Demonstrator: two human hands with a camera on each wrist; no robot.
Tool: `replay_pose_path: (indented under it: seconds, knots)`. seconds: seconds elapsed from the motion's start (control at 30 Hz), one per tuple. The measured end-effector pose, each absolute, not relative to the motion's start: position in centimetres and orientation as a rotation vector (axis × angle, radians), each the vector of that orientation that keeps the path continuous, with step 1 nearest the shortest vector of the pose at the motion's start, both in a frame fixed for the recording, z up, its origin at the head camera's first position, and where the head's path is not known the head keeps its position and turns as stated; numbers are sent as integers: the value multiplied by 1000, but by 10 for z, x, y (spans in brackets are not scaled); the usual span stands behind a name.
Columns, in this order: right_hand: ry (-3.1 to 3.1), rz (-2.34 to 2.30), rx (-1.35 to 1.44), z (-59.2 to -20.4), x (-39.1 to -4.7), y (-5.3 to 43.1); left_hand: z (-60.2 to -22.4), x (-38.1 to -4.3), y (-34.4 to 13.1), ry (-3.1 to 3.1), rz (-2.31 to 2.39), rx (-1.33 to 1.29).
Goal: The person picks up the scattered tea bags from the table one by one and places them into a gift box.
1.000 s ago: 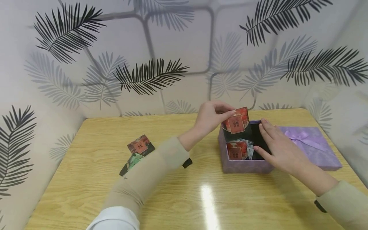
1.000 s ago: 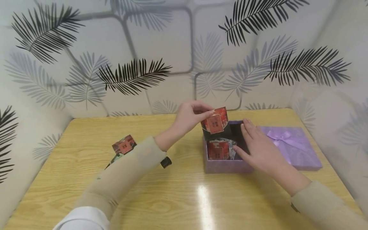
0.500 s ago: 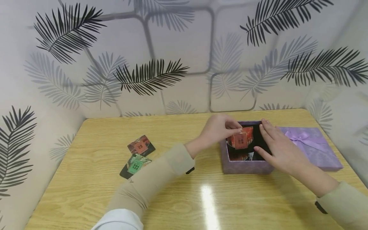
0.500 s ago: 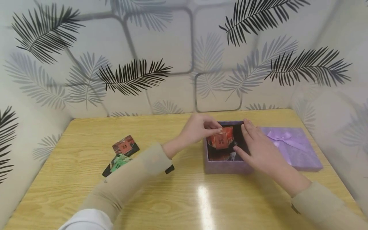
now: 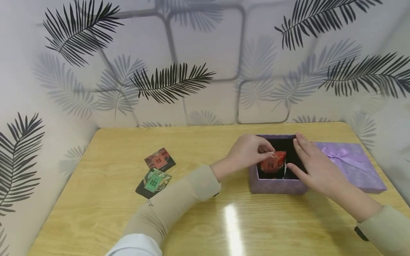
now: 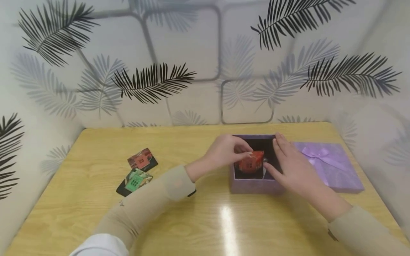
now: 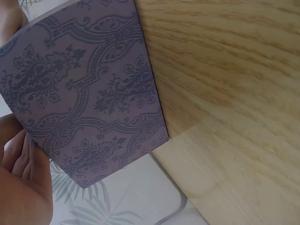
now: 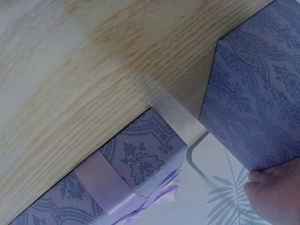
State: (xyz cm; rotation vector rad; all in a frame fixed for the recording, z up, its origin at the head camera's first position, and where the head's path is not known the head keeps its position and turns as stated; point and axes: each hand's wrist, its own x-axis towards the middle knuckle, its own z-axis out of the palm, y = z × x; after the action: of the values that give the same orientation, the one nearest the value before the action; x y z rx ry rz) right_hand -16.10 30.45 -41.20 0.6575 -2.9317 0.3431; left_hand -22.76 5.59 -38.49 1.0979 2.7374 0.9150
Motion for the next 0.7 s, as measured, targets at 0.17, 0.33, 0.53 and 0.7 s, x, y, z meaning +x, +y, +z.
replay_pose_path:
  seconds: [0.17, 0.33, 0.53, 0.7]
  knots:
    - [-2910, 342, 671, -414, -162, 306, -383, -224, 56, 2776, 790, 1122]
    - [-2889, 342, 685, -415, -163, 306, -383, -222, 54, 2751, 799, 1123]
    - [-2872, 348, 698, -415, -164, 305, -384, -224, 51, 2699, 896, 1056]
    - [-2885, 346, 691, -416, -163, 306, -386, -226, 46, 2590, 1103, 1007]
